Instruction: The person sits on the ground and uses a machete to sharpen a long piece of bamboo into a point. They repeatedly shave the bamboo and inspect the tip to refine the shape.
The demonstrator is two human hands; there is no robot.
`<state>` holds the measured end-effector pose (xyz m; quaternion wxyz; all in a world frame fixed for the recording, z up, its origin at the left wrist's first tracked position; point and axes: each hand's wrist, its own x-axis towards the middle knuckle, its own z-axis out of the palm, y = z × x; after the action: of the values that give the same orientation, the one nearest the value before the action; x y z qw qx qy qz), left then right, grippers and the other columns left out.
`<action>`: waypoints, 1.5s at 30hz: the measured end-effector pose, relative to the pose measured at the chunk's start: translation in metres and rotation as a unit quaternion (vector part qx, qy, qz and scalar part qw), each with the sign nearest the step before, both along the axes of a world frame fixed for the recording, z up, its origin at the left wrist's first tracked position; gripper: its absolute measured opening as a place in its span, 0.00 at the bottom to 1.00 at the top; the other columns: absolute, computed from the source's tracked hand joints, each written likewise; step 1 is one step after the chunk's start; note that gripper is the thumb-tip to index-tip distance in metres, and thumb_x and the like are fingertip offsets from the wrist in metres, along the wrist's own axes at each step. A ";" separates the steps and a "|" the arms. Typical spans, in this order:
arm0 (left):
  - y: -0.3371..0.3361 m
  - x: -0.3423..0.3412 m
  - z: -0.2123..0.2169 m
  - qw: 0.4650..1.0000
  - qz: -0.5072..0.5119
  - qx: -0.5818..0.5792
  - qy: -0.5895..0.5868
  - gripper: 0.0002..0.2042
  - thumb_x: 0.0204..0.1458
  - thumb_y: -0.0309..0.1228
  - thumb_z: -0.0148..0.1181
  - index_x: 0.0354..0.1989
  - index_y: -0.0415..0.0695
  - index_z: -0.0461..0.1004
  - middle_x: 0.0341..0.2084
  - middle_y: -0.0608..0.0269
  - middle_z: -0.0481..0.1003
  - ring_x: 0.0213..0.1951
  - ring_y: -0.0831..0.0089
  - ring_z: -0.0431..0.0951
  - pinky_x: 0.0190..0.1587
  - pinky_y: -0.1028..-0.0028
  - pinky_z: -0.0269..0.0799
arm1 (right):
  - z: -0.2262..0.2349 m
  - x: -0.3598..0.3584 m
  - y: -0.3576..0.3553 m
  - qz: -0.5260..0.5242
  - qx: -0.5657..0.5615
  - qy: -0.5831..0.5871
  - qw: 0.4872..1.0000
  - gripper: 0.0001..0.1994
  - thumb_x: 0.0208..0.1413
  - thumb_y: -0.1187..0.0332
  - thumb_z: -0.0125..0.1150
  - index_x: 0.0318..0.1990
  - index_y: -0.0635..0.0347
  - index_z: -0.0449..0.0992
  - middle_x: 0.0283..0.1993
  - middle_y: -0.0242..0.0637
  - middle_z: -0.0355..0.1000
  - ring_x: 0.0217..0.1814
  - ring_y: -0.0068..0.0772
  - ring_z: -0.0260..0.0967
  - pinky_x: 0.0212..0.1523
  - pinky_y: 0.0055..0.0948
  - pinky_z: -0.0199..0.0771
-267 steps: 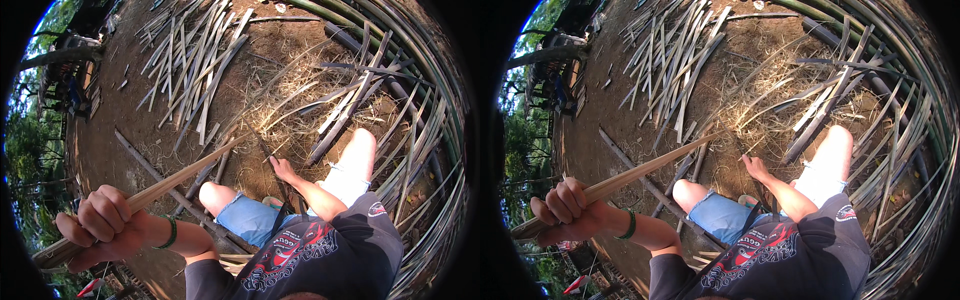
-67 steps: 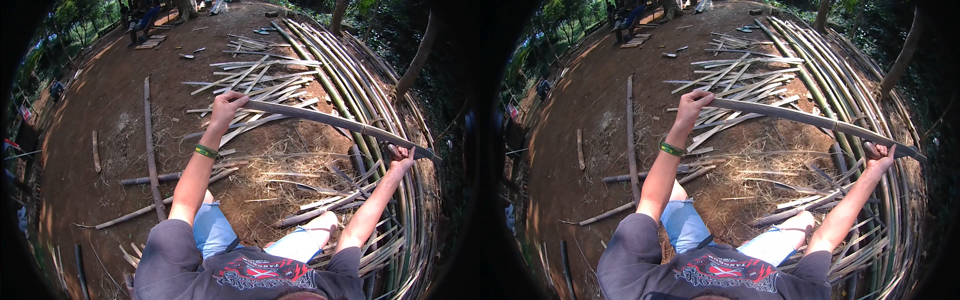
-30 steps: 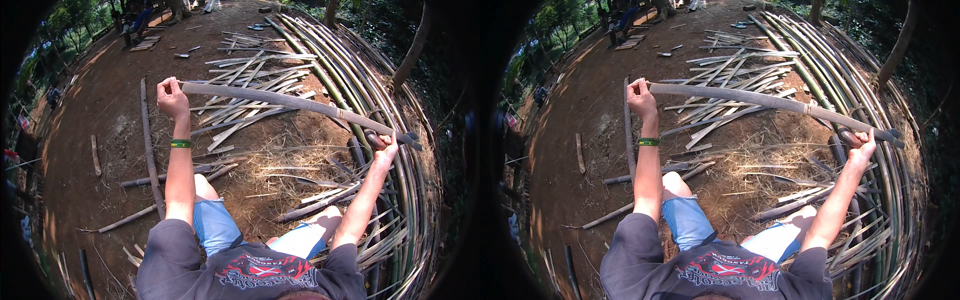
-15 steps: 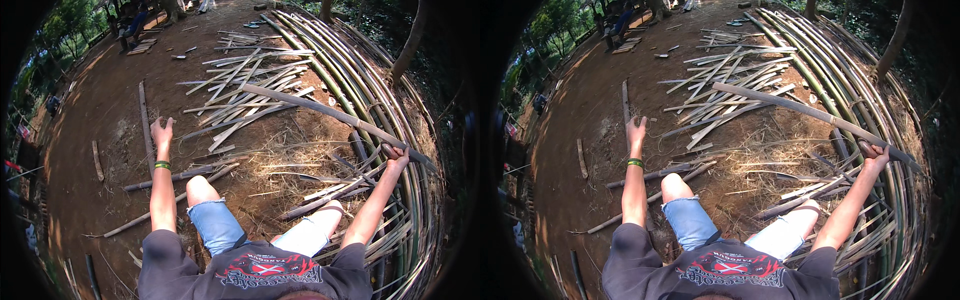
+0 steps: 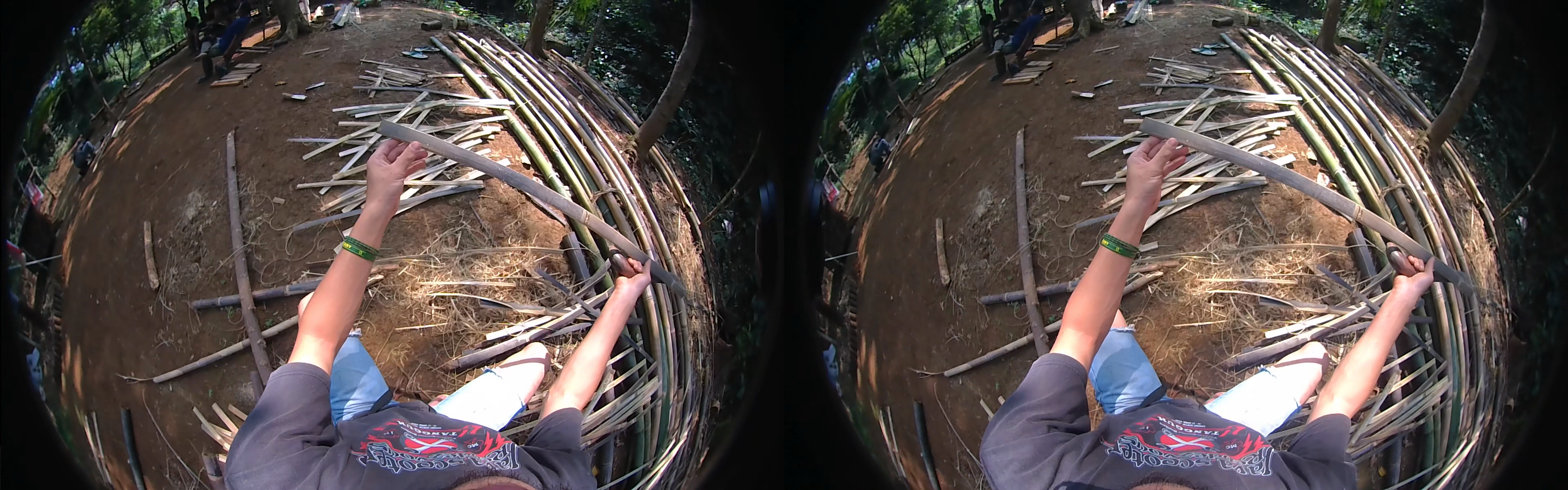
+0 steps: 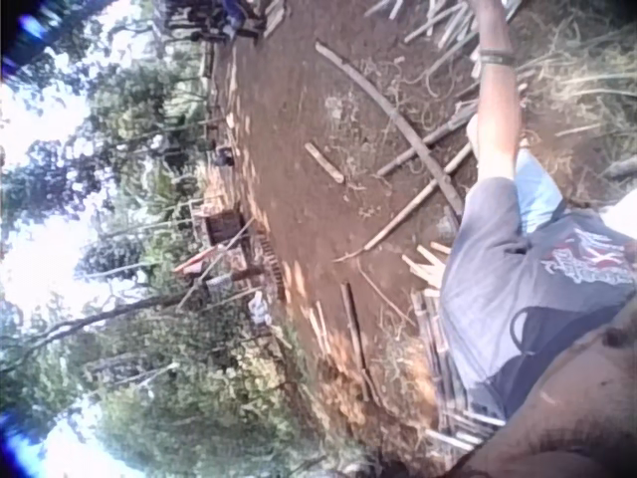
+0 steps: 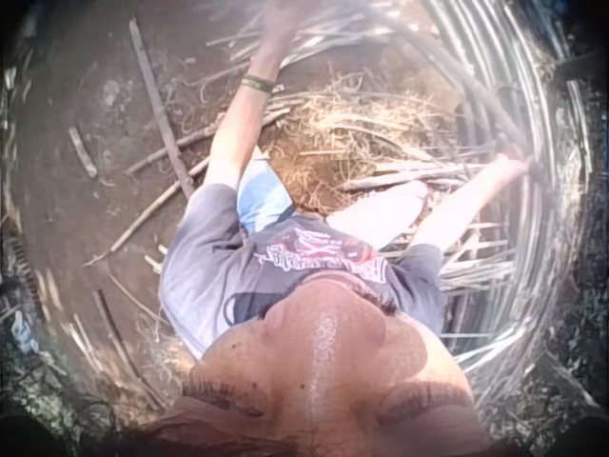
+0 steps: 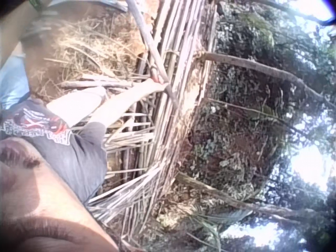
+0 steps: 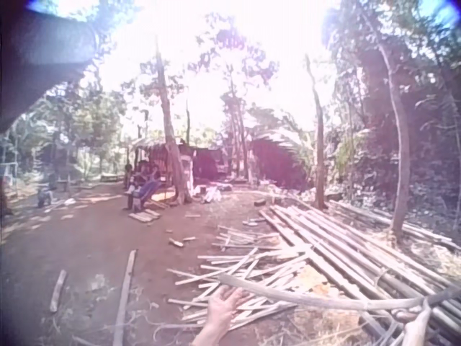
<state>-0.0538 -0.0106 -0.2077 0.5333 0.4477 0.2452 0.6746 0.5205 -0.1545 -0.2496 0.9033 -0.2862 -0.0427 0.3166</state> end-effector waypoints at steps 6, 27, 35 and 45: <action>0.006 0.010 0.015 0.996 0.070 0.022 0.044 0.09 0.60 0.28 0.57 0.42 0.34 0.74 0.30 0.56 0.79 0.32 0.72 0.81 0.39 0.74 0.80 | -0.002 0.002 -0.003 -0.010 -0.003 0.009 1.000 0.24 0.65 0.57 0.52 0.16 0.49 0.55 0.14 0.27 0.54 0.20 0.28 0.56 0.31 0.28 0.64; 0.017 0.012 0.011 0.983 0.158 0.040 0.088 0.07 0.57 0.25 0.60 0.40 0.33 0.75 0.31 0.60 0.79 0.31 0.76 0.80 0.36 0.77 0.78 | 0.000 -0.040 0.000 -0.037 -0.014 0.031 0.999 0.24 0.64 0.56 0.53 0.17 0.51 0.56 0.14 0.29 0.55 0.20 0.31 0.58 0.33 0.34 0.67; 0.023 0.008 -0.018 0.877 0.353 0.108 0.306 0.06 0.56 0.26 0.59 0.35 0.34 0.76 0.26 0.56 0.78 0.27 0.68 0.79 0.31 0.69 0.73 | 0.003 -0.034 0.005 -0.061 -0.011 0.046 0.997 0.25 0.64 0.56 0.53 0.15 0.51 0.56 0.13 0.29 0.53 0.18 0.33 0.56 0.30 0.35 0.66; 0.027 -0.058 -0.091 0.886 0.340 -0.092 0.302 0.21 0.58 0.35 0.57 0.58 0.41 0.67 0.36 0.58 0.75 0.35 0.74 0.75 0.37 0.72 0.73 | 0.025 -0.018 -0.021 -0.082 -0.010 -0.002 0.997 0.23 0.65 0.58 0.52 0.17 0.50 0.55 0.14 0.27 0.52 0.18 0.28 0.54 0.27 0.31 0.63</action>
<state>-0.1117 0.0162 -0.2986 0.2099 0.4677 0.5930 0.6209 0.5027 -0.1754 -0.2243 0.9231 -0.2989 -0.0177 0.2412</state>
